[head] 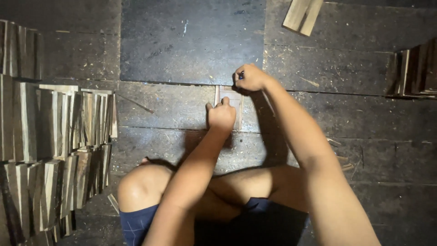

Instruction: Marking wooden slats with a pen using a template guide for consistent measurements while sitting on the floor.

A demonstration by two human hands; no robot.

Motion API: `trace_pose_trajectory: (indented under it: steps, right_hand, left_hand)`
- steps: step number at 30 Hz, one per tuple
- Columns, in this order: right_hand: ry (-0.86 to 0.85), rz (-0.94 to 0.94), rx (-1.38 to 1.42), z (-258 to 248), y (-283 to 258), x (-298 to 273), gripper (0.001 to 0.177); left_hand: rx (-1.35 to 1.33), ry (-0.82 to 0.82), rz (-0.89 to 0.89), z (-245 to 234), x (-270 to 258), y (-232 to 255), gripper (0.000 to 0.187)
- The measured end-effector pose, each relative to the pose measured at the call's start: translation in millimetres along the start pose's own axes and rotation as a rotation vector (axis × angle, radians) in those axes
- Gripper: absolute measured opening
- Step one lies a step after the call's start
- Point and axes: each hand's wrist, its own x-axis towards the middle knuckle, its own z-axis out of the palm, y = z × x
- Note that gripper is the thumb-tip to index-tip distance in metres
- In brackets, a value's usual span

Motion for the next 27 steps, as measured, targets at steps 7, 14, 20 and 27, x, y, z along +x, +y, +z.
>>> trace_pose_trajectory:
  steps: [7,14,20,27]
  right_hand:
    - [-0.096,0.009,-0.153,-1.7,-15.1,20.3,0.017]
    - [-0.126,-0.041,-0.308,1.1,-28.7,12.5,0.029]
    - [-0.144,-0.042,-0.285,-6.2,-30.3,15.1,0.024]
    - [-0.068,-0.035,-0.218,0.2,-18.8,15.4,0.023]
  left_hand:
    - [-0.031,-0.006,0.001,-1.1,0.6,-4.1,0.029]
    - [-0.064,0.098,0.012,16.4,4.9,-1.3,0.027]
    - [-0.053,0.124,0.012,7.5,2.8,-2.5,0.027]
    - [-0.047,0.109,-0.001,9.7,5.1,-3.2,0.027]
